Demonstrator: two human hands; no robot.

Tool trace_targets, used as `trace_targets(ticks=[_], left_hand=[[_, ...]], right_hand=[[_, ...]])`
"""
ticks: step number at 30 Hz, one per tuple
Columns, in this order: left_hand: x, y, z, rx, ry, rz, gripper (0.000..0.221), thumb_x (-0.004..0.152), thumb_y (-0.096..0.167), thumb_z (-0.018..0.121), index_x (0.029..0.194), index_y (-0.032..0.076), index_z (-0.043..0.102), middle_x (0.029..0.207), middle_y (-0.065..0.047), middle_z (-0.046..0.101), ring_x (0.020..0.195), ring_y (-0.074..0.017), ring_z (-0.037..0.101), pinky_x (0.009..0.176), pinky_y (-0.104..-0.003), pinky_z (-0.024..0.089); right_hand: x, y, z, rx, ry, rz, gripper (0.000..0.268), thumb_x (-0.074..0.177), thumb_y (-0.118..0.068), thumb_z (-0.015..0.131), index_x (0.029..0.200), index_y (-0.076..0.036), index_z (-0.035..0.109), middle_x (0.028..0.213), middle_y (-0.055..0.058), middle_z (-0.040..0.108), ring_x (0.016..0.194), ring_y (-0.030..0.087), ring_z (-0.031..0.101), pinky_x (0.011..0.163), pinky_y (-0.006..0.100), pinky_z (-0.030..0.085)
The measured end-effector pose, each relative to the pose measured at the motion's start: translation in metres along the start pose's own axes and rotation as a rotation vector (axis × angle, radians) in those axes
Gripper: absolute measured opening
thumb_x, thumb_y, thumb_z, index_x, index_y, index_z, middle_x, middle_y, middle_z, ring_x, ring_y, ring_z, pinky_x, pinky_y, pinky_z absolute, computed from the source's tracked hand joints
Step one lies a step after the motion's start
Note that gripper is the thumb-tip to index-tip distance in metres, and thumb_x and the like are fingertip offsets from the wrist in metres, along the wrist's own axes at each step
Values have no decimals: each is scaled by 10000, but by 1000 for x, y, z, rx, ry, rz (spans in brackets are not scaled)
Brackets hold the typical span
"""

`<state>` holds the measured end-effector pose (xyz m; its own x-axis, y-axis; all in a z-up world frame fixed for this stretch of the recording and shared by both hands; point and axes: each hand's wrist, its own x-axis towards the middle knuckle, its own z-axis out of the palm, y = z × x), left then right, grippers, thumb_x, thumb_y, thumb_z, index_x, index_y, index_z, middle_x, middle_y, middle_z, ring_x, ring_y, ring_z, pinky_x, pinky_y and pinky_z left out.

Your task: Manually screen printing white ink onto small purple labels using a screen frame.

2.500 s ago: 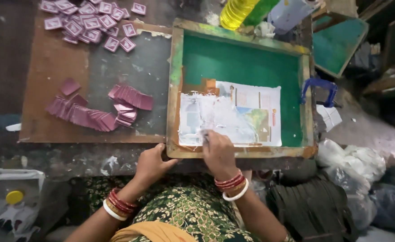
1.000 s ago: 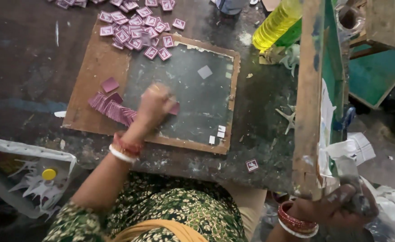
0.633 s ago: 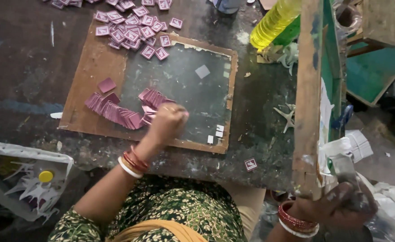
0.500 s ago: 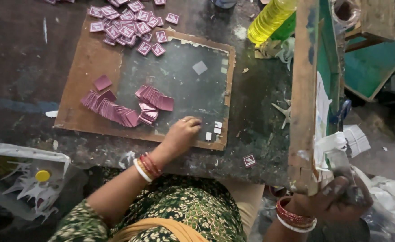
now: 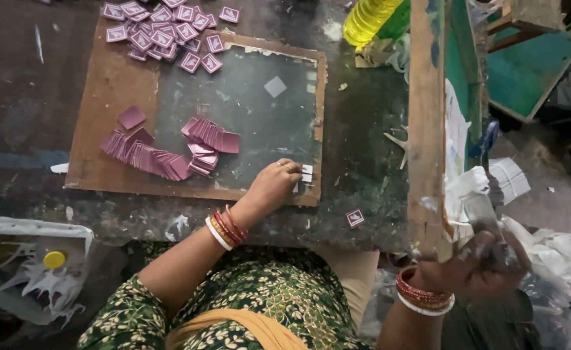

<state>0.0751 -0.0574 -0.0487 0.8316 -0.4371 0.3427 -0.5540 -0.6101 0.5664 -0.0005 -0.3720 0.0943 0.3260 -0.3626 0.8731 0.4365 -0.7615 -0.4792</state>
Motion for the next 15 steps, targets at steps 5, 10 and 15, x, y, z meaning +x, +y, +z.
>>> trace_targets(ticks=[5, 10, 15], left_hand=[[-30, 36, -10, -214, -29, 48, 163, 846, 146, 711, 988, 107, 783, 1067, -64, 752, 988, -254, 700, 900, -414, 562], [-81, 46, -40, -1224, -20, -497, 336, 972, 347, 621, 1139, 74, 725, 932, -115, 783, 804, -278, 741, 755, -387, 618], [-90, 44, -55, -71, -390, -780, 577, 765, 538, 826, 961, 27, 642, 832, -160, 721, 811, -381, 688, 736, -499, 542]], right_hand=[[-24, 10, 18, 73, -29, -100, 218, 1086, -182, 681, 1140, 26, 648, 946, 146, 725, 685, 194, 672, 605, 308, 556], [-63, -57, 63, 307, -682, 22, 160, 1052, -135, 594, 1134, -21, 669, 1092, 146, 747, 850, 174, 724, 719, 280, 617], [-67, -53, 133, 8, -1293, 7, 142, 903, -135, 729, 1039, -107, 761, 907, 110, 756, 835, 291, 704, 815, 451, 569]])
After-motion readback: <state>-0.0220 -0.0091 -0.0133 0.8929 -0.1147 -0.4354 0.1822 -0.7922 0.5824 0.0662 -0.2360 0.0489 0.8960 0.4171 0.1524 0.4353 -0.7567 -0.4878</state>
